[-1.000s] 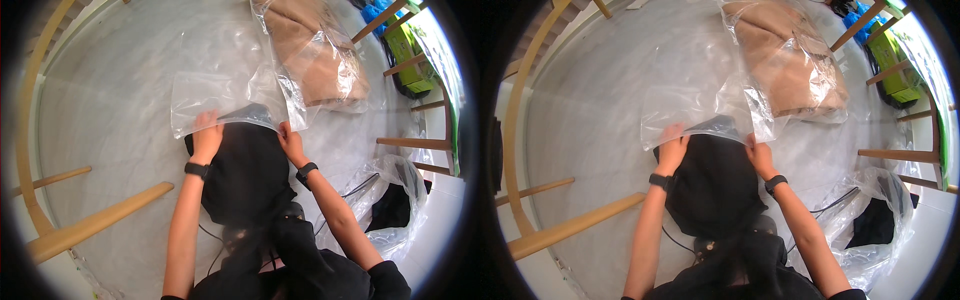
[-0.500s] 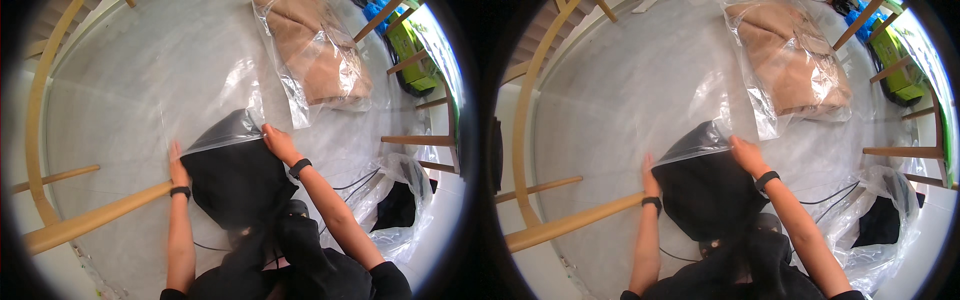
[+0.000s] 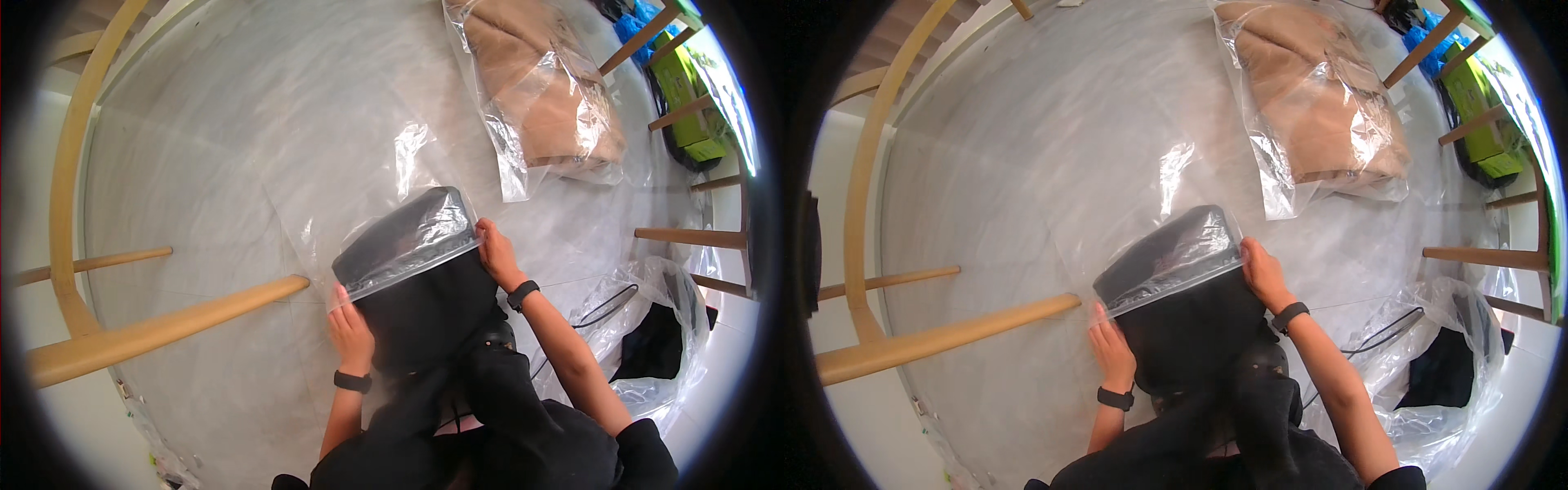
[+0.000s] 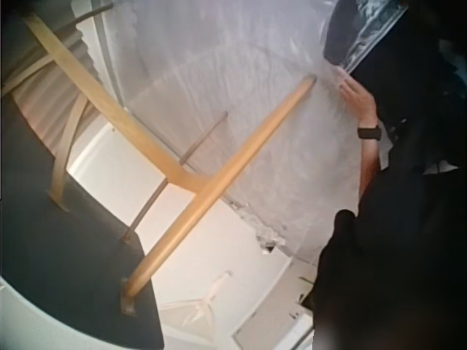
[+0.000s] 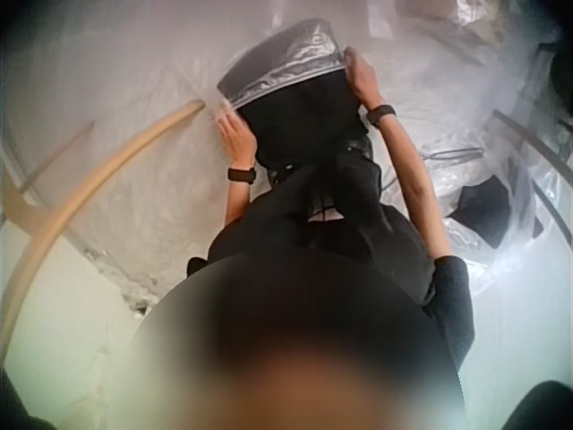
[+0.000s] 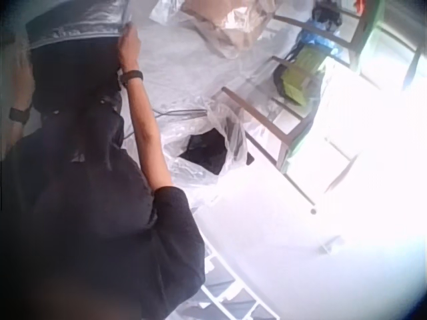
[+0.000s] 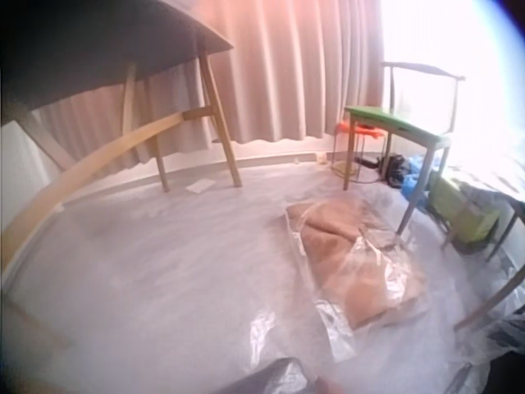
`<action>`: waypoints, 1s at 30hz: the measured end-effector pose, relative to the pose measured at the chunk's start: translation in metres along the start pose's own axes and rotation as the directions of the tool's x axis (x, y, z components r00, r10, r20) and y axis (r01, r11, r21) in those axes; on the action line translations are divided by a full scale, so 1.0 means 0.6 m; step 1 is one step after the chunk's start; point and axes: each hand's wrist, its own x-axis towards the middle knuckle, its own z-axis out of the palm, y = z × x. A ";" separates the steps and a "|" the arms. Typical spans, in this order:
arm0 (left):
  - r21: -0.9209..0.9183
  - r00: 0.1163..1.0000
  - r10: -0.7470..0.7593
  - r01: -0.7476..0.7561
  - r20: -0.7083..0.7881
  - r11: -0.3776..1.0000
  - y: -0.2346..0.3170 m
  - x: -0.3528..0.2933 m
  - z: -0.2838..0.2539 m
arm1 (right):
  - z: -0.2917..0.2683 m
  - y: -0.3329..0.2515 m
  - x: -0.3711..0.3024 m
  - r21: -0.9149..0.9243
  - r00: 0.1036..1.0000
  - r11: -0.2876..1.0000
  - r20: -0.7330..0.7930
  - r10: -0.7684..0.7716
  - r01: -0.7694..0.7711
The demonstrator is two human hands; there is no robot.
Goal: The person takes a black garment from a plastic bag on the floor, spreads it out, folds it into a square, and then places it into another plastic bag.
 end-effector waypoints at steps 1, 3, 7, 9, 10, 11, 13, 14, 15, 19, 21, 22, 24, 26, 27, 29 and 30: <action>0.000 0.997 0.043 -0.043 -0.065 0.999 0.002 0.000 -0.003 | 0.002 0.003 -0.002 0.004 0.999 0.999 -0.022 -0.049 0.049; -0.043 0.992 0.108 -0.106 0.059 0.993 -0.014 -0.026 0.006 | -0.001 0.015 -0.008 0.003 0.994 0.995 -0.050 -0.099 0.099; -0.111 0.964 0.193 -0.175 0.185 0.978 -0.052 -0.068 0.021 | -0.013 0.036 -0.025 -0.132 0.989 0.981 0.008 -0.144 0.144; -0.211 0.991 -0.130 0.131 0.015 0.969 -0.054 -0.029 0.030 | -0.018 0.038 -0.031 -0.170 0.992 0.977 0.051 -0.119 0.126; -0.261 0.975 -0.223 0.209 -0.022 0.942 -0.047 0.001 0.033 | -0.021 0.037 -0.029 -0.156 0.995 0.982 0.018 -0.103 0.104; -0.314 0.948 -0.312 0.279 -0.058 0.907 -0.041 0.031 0.036 | -0.025 0.034 -0.024 -0.139 0.996 0.986 -0.020 -0.092 0.088; -0.324 0.956 -0.291 0.262 -0.043 0.909 -0.049 0.075 0.054 | -0.025 0.019 -0.022 -0.094 1.000 0.996 -0.022 -0.010 0.008; -0.320 0.957 -0.287 0.259 -0.042 0.911 -0.063 0.085 0.058 | -0.022 0.011 -0.021 -0.043 0.997 0.996 -0.019 0.072 -0.073; -0.178 0.951 -0.278 0.300 0.137 0.937 -0.092 0.087 0.071 | -0.017 0.006 -0.021 -0.036 0.998 0.997 -0.016 0.062 -0.063; 0.009 0.927 -0.123 0.128 0.354 0.992 -0.086 0.003 0.089 | -0.042 0.021 -0.080 -0.277 0.990 0.960 0.122 0.076 -0.040; -0.073 0.908 -0.093 0.134 0.408 0.988 -0.078 -0.089 0.080 | -0.059 0.029 -0.140 -0.237 0.967 0.967 0.213 0.142 -0.090; -0.171 0.901 -0.110 0.198 0.420 0.965 -0.071 -0.135 0.071 | -0.063 0.031 -0.172 -0.158 0.960 0.977 0.221 0.175 -0.142; -0.391 0.920 -0.144 0.292 0.365 0.873 -0.063 -0.204 0.087 | -0.065 0.008 -0.201 0.006 0.835 0.879 0.315 0.451 -0.477; -0.586 0.792 -0.368 0.608 0.486 0.535 -0.084 -0.231 0.136 | -0.037 -0.001 -0.192 0.150 0.858 0.864 0.286 0.427 -0.480; -0.634 0.738 -0.420 0.672 0.529 0.383 -0.080 -0.224 0.152 | -0.019 0.004 -0.186 0.280 0.863 0.820 0.243 0.442 -0.499; -0.721 0.773 -0.368 0.625 0.517 0.300 -0.044 -0.164 0.155 | 0.023 0.040 -0.160 0.473 0.863 0.728 0.175 0.473 -0.495; -0.757 0.774 -0.351 0.615 0.527 0.219 -0.033 -0.136 0.148 | 0.034 0.054 -0.131 0.349 0.945 0.895 -0.068 0.321 -0.279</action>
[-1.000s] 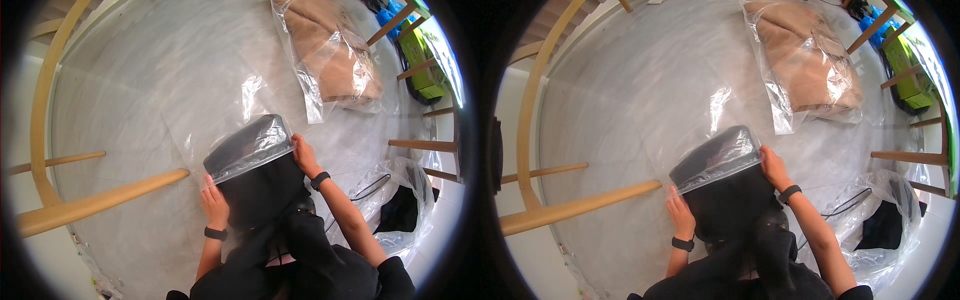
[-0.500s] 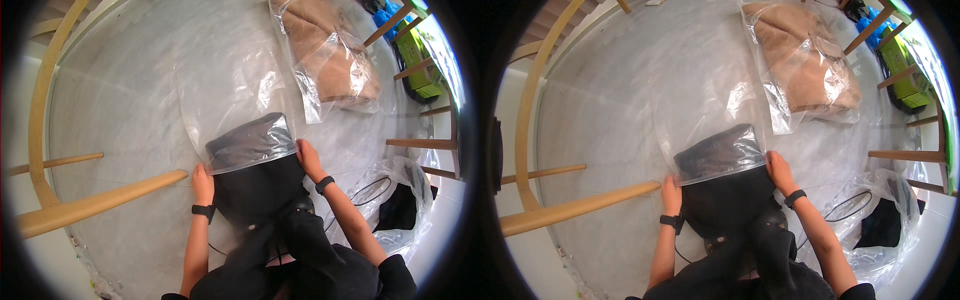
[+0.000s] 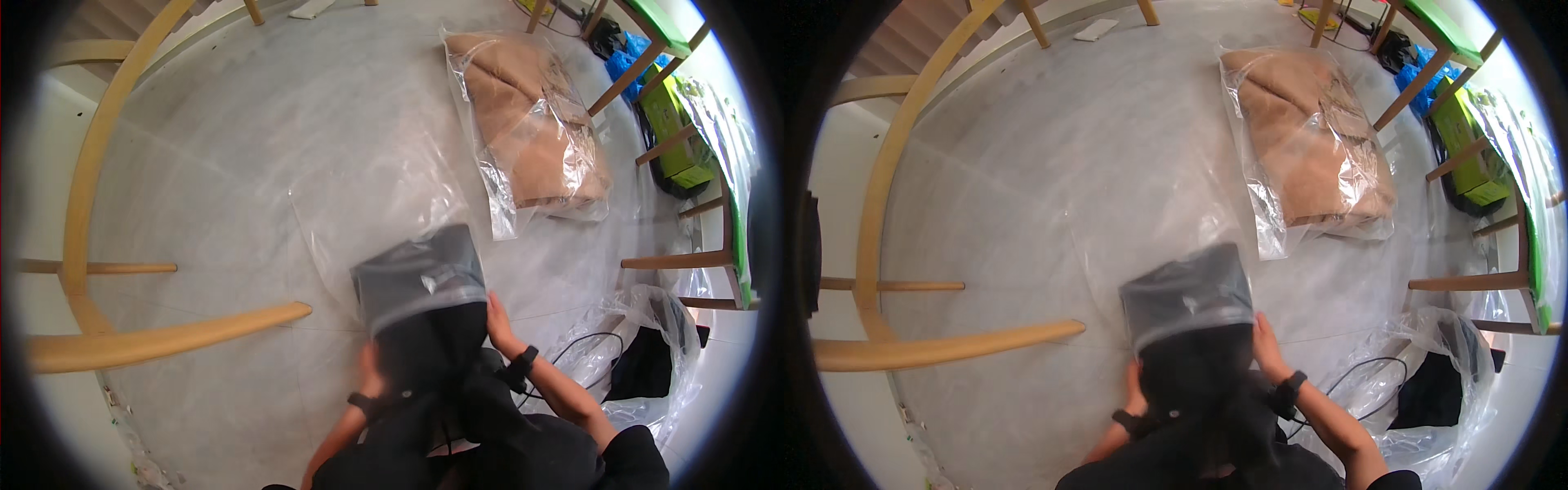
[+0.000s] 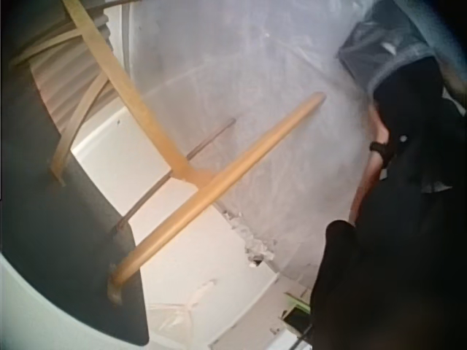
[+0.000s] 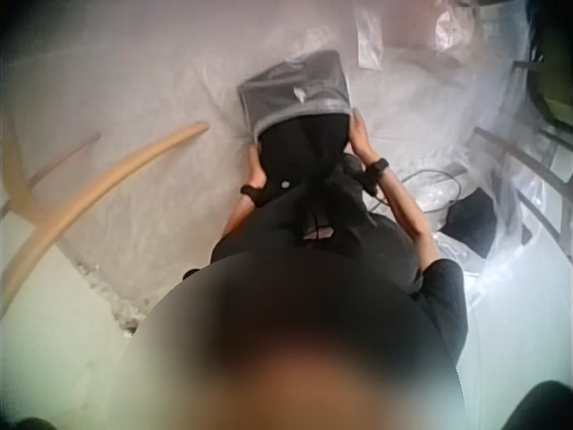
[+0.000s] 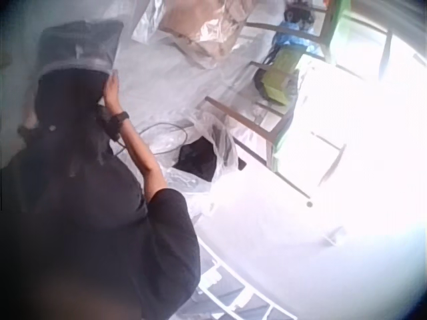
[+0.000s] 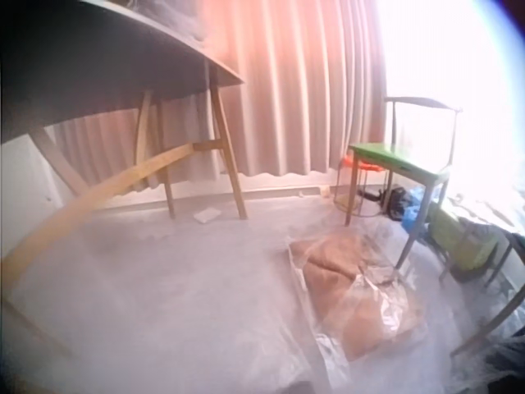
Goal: The person takes a black garment from a plastic bag on the floor, spreads it out, folds it into a square, and then places it into another plastic bag.
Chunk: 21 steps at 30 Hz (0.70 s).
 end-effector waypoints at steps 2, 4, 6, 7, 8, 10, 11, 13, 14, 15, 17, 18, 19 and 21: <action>-0.594 0.862 -0.375 0.506 0.341 0.625 0.119 0.056 0.012 | -0.031 -0.059 0.064 -0.046 0.997 0.996 -0.018 -0.076 0.075; -0.189 0.913 -0.300 0.358 0.276 0.915 0.303 0.071 -0.031 | -0.085 -0.278 0.126 0.076 0.986 0.997 0.167 0.014 -0.027; -0.218 0.850 -0.508 0.527 0.137 0.822 0.455 0.089 -0.081 | -0.147 -0.431 0.159 -0.003 0.941 0.977 0.271 0.204 -0.212; -0.276 0.887 -0.420 0.459 0.191 0.844 0.494 0.084 -0.112 | -0.184 -0.469 0.159 0.001 0.935 0.991 0.332 0.124 -0.131; -0.342 0.916 -0.323 0.390 0.238 0.855 0.537 0.073 -0.146 | -0.223 -0.510 0.156 0.019 0.920 0.999 0.390 0.036 -0.047; -0.011 0.935 0.167 -0.173 0.314 0.985 0.573 0.050 -0.162 | -0.282 -0.579 0.124 -0.122 0.912 0.991 0.397 0.100 -0.055; 0.154 0.881 0.381 -0.433 0.280 0.888 0.588 0.027 -0.191 | -0.264 -0.589 0.120 -0.088 0.897 0.993 0.428 0.110 -0.079; 0.100 0.967 0.088 -0.115 0.237 0.988 0.655 -0.032 -0.184 | -0.290 -0.607 0.108 -0.215 0.822 0.977 0.553 0.134 -0.015; 0.067 0.960 -0.023 0.004 0.277 0.998 0.660 -0.016 -0.160 | -0.308 -0.618 0.093 -0.210 0.839 0.977 0.523 0.148 -0.042; 0.045 0.932 -0.120 0.111 0.343 0.993 0.685 -0.061 -0.167 | -0.318 -0.638 0.067 -0.151 0.827 0.988 0.552 0.104 -0.023; 0.024 0.848 -0.229 0.248 0.479 0.968 0.663 -0.059 -0.150 | -0.308 -0.594 0.051 0.061 0.905 0.975 0.389 0.173 -0.212; 0.096 0.899 -0.149 0.120 0.411 0.988 0.649 -0.062 -0.140 | -0.305 -0.581 0.048 0.010 0.915 0.982 0.365 0.171 -0.187; 0.104 0.871 -0.096 0.052 0.482 0.993 0.658 -0.070 -0.138 | -0.318 -0.586 0.040 -0.080 0.921 0.993 0.373 0.112 -0.088; 0.091 0.802 0.019 -0.091 0.597 0.992 0.674 -0.084 -0.130 | -0.324 -0.605 0.012 -0.060 0.950 0.981 0.265 -0.162 0.184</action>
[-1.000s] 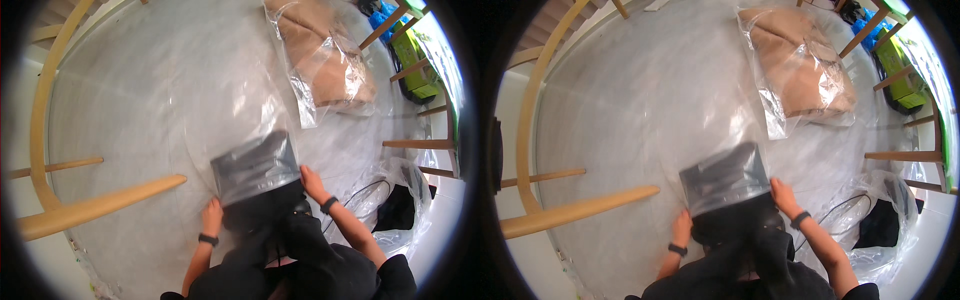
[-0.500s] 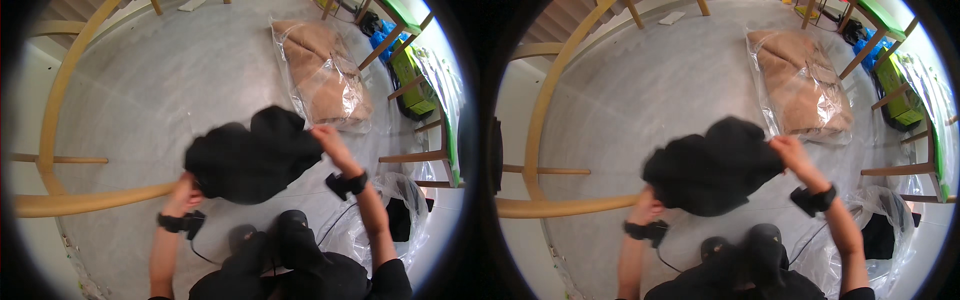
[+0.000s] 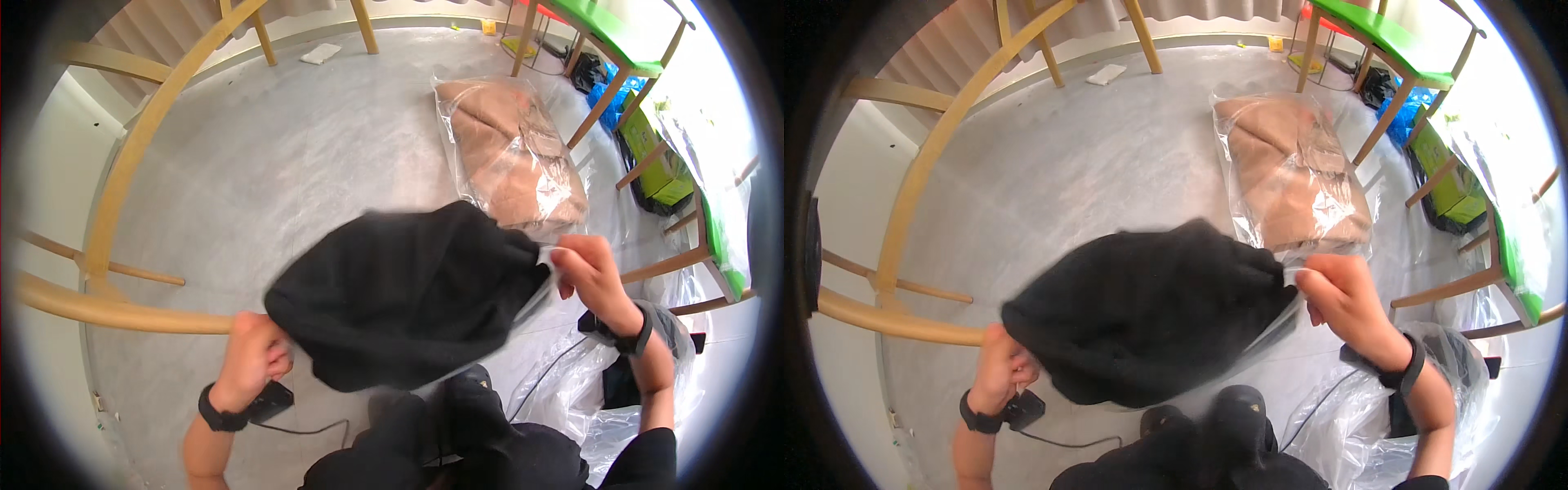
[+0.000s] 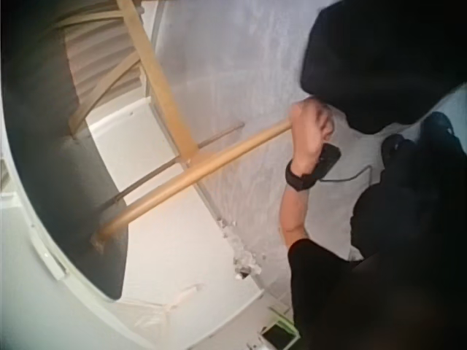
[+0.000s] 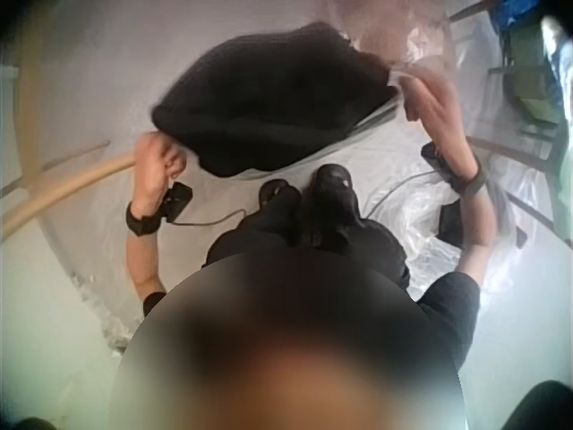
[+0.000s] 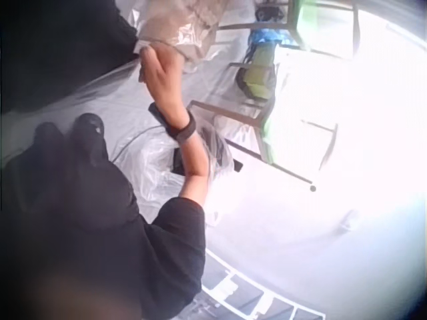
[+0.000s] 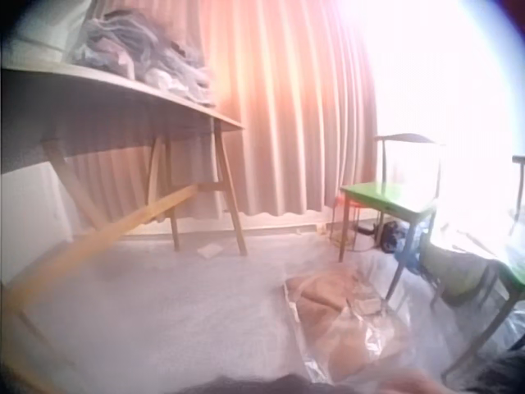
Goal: The person takes a black garment from a plastic bag on the floor, spreads it out, folds it into a square, and then places it into another plastic bag.
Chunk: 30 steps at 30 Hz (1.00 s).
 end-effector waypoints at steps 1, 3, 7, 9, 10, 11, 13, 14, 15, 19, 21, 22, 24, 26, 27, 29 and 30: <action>-0.105 0.939 0.094 -0.136 -0.332 0.985 0.006 -0.018 0.050 | 0.012 -0.007 -0.023 0.016 0.982 0.996 -0.171 -0.087 0.090; -0.139 0.738 0.152 -0.317 -0.657 0.938 0.002 -0.059 0.095 | 0.057 0.018 -0.075 -0.144 0.828 0.973 -0.513 -0.227 0.178; -0.380 0.941 -0.113 -0.017 -0.318 0.925 -0.025 -0.045 0.101 | 0.075 0.078 -0.085 0.130 0.973 0.989 -0.208 0.096 -0.070; -0.469 0.943 -0.229 0.093 -0.240 0.878 0.018 -0.060 0.110 | 0.067 0.027 -0.089 0.253 0.979 0.949 -0.038 0.201 -0.185; -0.469 0.941 -0.227 0.087 -0.251 0.879 0.017 -0.062 0.110 | 0.068 0.015 -0.093 0.335 0.982 0.930 -0.052 0.179 -0.152; -0.368 0.925 -0.231 0.111 -0.302 0.923 0.012 -0.066 0.110 | 0.069 0.012 -0.091 0.414 0.985 0.902 -0.067 0.161 -0.120; -0.058 0.923 -0.155 0.143 -0.353 0.988 0.003 -0.053 0.098 | 0.040 0.049 -0.090 0.315 0.973 0.927 -0.043 0.226 -0.202; -0.054 0.939 -0.140 0.130 -0.315 0.990 0.003 -0.043 0.093 | 0.015 0.058 -0.101 0.209 0.956 0.937 -0.024 0.291 -0.280; 0.017 0.924 -0.072 0.084 -0.375 0.996 0.008 -0.041 0.087 | 0.014 0.074 -0.069 0.025 0.985 0.985 0.043 0.168 -0.170; 0.211 0.750 0.265 -0.169 -0.607 0.963 0.024 -0.105 0.113 | 0.036 -0.032 -0.087 0.360 0.908 0.904 -0.414 -0.067 0.231; 0.563 0.593 0.594 -0.267 -0.544 0.782 -0.035 -0.108 0.095 | 0.064 0.075 -0.114 0.115 0.844 0.946 -0.493 -0.211 0.304; 0.707 0.489 0.727 -0.272 -0.482 0.653 -0.062 -0.103 0.083 | 0.077 0.113 -0.113 0.078 0.882 0.974 -0.443 -0.159 0.215; 0.017 0.873 0.153 -0.164 -0.463 0.986 -0.007 -0.063 0.074 | 0.019 0.122 -0.092 -0.378 0.788 0.877 -0.421 -0.449 0.297; -0.307 0.924 -0.179 0.072 -0.337 0.949 0.056 -0.054 0.077 | -0.007 0.002 -0.049 0.316 0.971 0.937 -0.129 0.201 -0.152; -0.334 0.935 -0.113 -0.006 -0.335 0.943 0.073 -0.060 0.076 | -0.016 -0.041 -0.046 0.244 0.986 0.960 -0.059 0.158 -0.139; -0.358 0.945 -0.030 -0.094 -0.324 0.929 0.087 -0.058 0.068 | -0.021 -0.078 -0.040 0.251 0.973 0.948 -0.071 0.219 -0.195; -0.373 0.956 -0.024 -0.091 -0.292 0.923 0.089 -0.057 0.057 | -0.037 -0.067 -0.032 0.416 0.969 0.882 -0.014 0.248 -0.220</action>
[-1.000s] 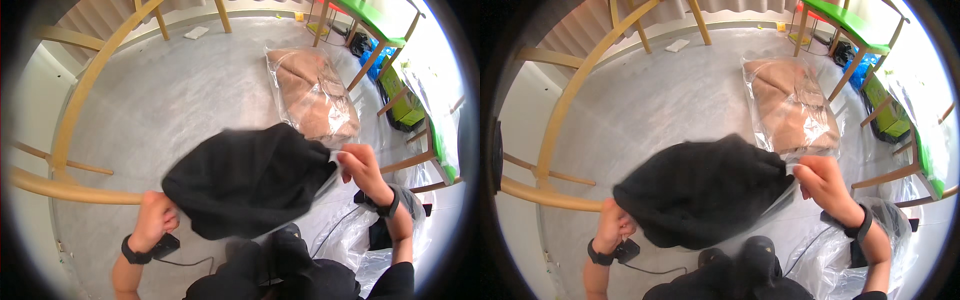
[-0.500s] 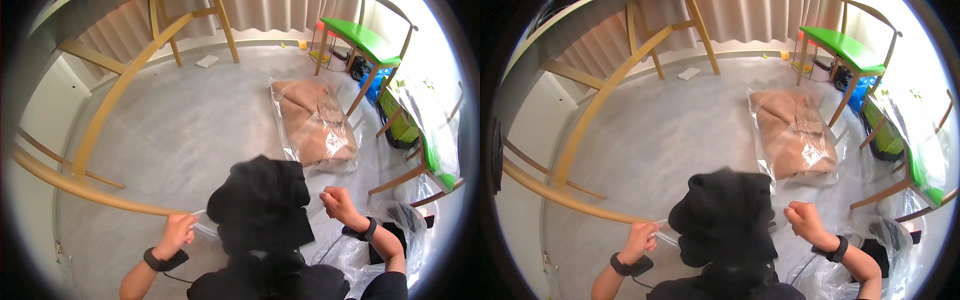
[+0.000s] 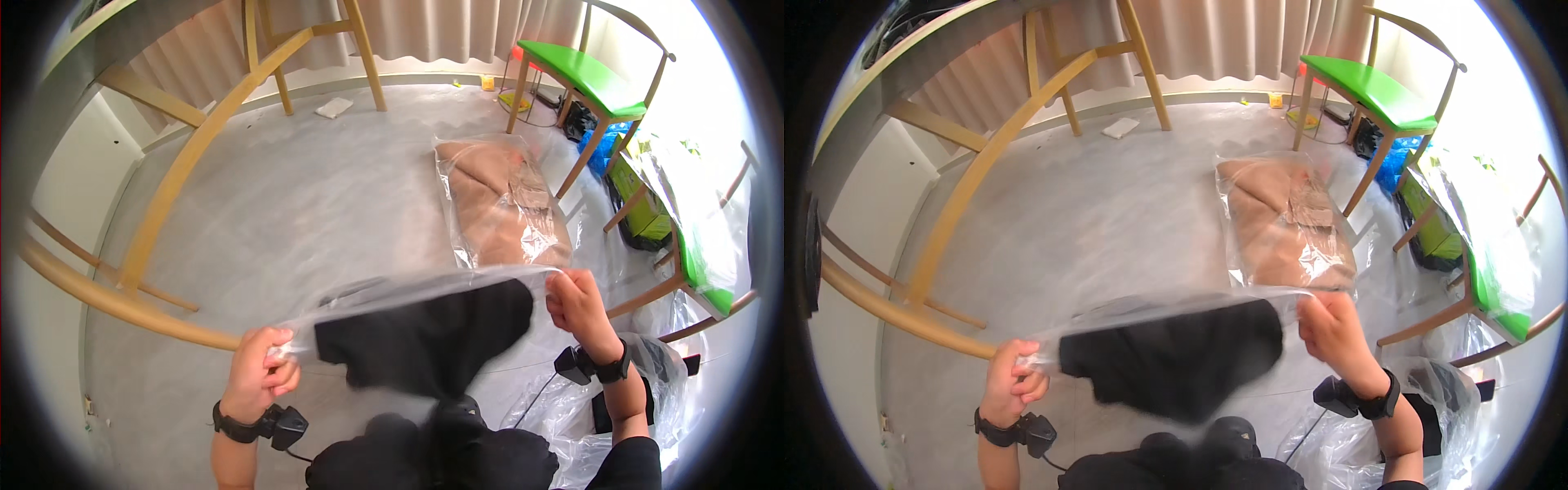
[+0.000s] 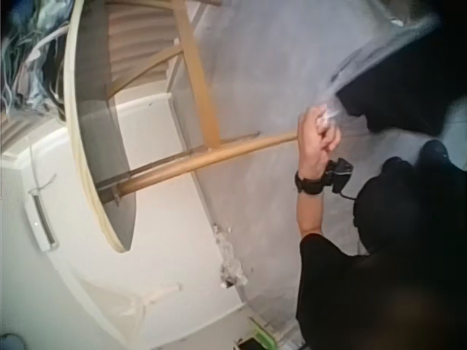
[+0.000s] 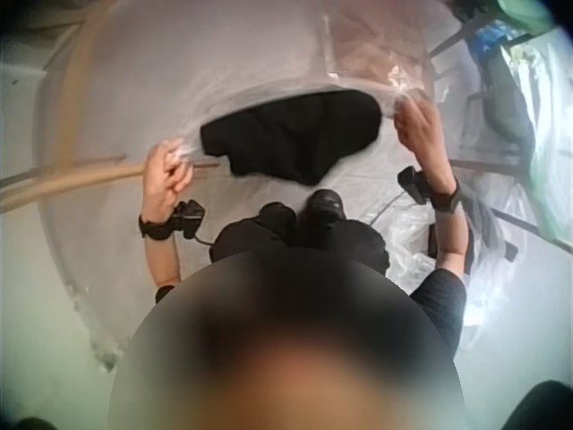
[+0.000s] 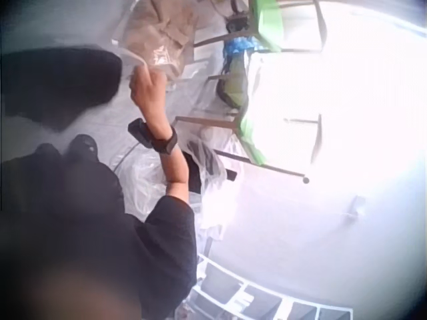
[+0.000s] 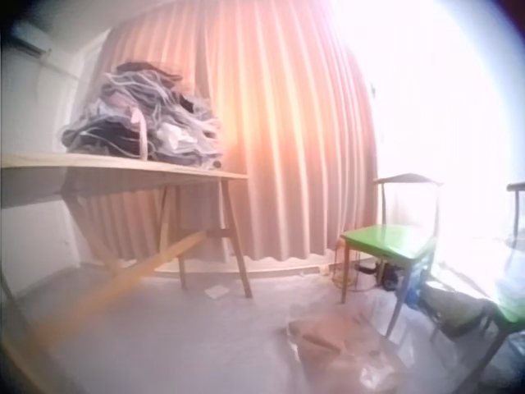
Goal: The person takes a black garment from a plastic bag on the floor, spreads it out, folds it into a square, and then places it into another plastic bag.
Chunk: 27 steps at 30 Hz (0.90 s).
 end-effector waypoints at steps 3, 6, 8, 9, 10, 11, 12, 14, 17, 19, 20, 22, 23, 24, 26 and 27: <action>0.128 0.981 -0.166 0.153 0.101 0.980 0.001 0.017 -0.028 | -0.038 0.033 0.030 -0.369 0.988 0.924 0.075 0.135 -0.098; 0.342 0.951 -0.305 0.275 0.039 0.899 0.055 -0.014 -0.015 | -0.031 -0.058 -0.015 -0.577 0.970 0.810 0.121 0.212 -0.105; 0.242 0.987 -0.147 0.127 0.066 0.962 0.075 -0.039 -0.023 | -0.045 -0.065 -0.020 -0.451 0.972 0.885 0.132 0.195 -0.117; 0.199 0.979 -0.202 0.196 0.013 0.960 0.056 -0.035 -0.028 | -0.035 -0.058 -0.017 -0.476 0.980 0.875 0.118 0.162 -0.088; 0.201 0.979 -0.202 0.194 0.020 0.960 0.048 -0.026 -0.026 | -0.029 -0.051 -0.013 -0.502 0.987 0.863 0.099 0.130 -0.063; 0.255 0.972 -0.235 0.223 0.019 0.941 0.041 -0.017 -0.023 | -0.036 -0.046 -0.006 -0.577 0.974 0.813 0.131 0.185 -0.077; 0.307 0.964 -0.264 0.247 0.017 0.919 0.038 -0.005 -0.018 | -0.037 -0.058 -0.008 -0.578 0.976 0.812 0.122 0.182 -0.079; 0.268 0.978 -0.210 0.201 0.004 0.942 0.046 -0.011 -0.019 | -0.038 -0.091 -0.032 -0.544 0.985 0.835 0.090 0.151 -0.078; 0.150 0.992 -0.068 0.085 -0.110 0.985 0.093 -0.076 0.000 | -0.052 -0.115 -0.065 -0.340 0.989 0.937 0.096 0.113 -0.075; 0.212 0.995 -0.082 0.093 -0.060 0.973 0.113 -0.068 0.011 | -0.060 -0.133 -0.082 -0.279 0.996 0.956 0.008 0.094 -0.088; 0.245 0.994 -0.090 0.103 -0.062 0.964 0.124 -0.059 0.017 | -0.063 -0.137 -0.051 -0.419 0.998 0.907 0.012 0.061 -0.050; 0.420 0.997 0.057 -0.033 -0.044 0.907 0.133 0.039 0.025 | -0.075 -0.146 0.022 -0.547 1.000 0.837 0.011 0.025 -0.015; 0.507 0.989 0.145 -0.137 0.023 0.851 0.144 0.099 0.036 | -0.090 -0.146 0.075 -0.556 0.996 0.826 0.048 -0.082 0.094; 0.519 0.980 0.183 -0.195 0.075 0.832 0.159 0.165 0.052 | -0.111 -0.151 0.122 -0.564 0.980 0.803 0.078 -0.182 0.194; 0.420 0.969 0.235 -0.243 0.071 0.874 0.204 0.275 0.090 | -0.143 -0.190 0.218 -0.505 0.940 0.797 0.111 -0.322 0.332; 0.366 0.960 0.273 -0.275 0.057 0.889 0.224 0.305 0.131 | -0.151 -0.218 0.250 -0.500 0.939 0.832 -0.097 -0.330 0.241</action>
